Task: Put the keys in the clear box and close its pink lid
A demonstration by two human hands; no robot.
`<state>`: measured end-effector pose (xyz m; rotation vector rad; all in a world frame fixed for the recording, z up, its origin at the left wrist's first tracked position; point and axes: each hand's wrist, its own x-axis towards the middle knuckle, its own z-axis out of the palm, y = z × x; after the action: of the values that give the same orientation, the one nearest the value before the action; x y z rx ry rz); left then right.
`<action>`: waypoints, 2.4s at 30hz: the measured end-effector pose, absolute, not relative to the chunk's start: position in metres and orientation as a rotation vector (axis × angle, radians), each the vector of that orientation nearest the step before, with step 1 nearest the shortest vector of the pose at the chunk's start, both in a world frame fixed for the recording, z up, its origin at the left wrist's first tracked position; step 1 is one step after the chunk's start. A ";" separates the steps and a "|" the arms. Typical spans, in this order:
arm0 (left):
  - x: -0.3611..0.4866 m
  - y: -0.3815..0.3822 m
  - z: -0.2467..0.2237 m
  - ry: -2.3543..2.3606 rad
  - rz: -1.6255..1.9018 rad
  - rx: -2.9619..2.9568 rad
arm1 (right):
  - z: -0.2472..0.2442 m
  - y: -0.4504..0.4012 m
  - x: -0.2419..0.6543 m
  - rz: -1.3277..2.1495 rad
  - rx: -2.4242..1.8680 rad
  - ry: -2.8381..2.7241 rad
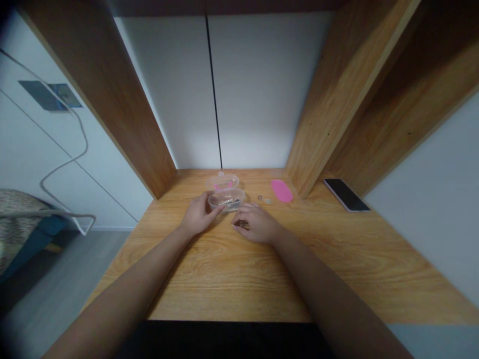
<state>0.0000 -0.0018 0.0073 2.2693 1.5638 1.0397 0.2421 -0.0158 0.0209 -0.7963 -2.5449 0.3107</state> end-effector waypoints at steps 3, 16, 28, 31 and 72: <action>0.000 -0.002 0.008 1.576 1.032 2.262 | 0.017 -0.015 0.242 0.316 -0.815 -2.547; 0.000 -0.002 0.008 1.555 1.043 2.249 | 0.018 -0.014 0.246 0.304 -0.845 -2.524; 0.000 -0.001 0.006 1.460 1.080 2.187 | 0.016 -0.015 0.243 0.370 -0.843 -2.473; 0.001 -0.001 0.006 1.455 1.071 2.180 | 0.015 -0.014 0.243 0.387 -0.861 -2.472; 0.002 -0.010 0.017 1.253 0.947 2.479 | 0.021 -0.017 0.235 -0.043 -1.164 -1.892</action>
<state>0.0020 -0.0100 0.0165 2.4785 1.2529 0.9465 0.2350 -0.0169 0.0208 -1.1640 -1.8922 -0.0433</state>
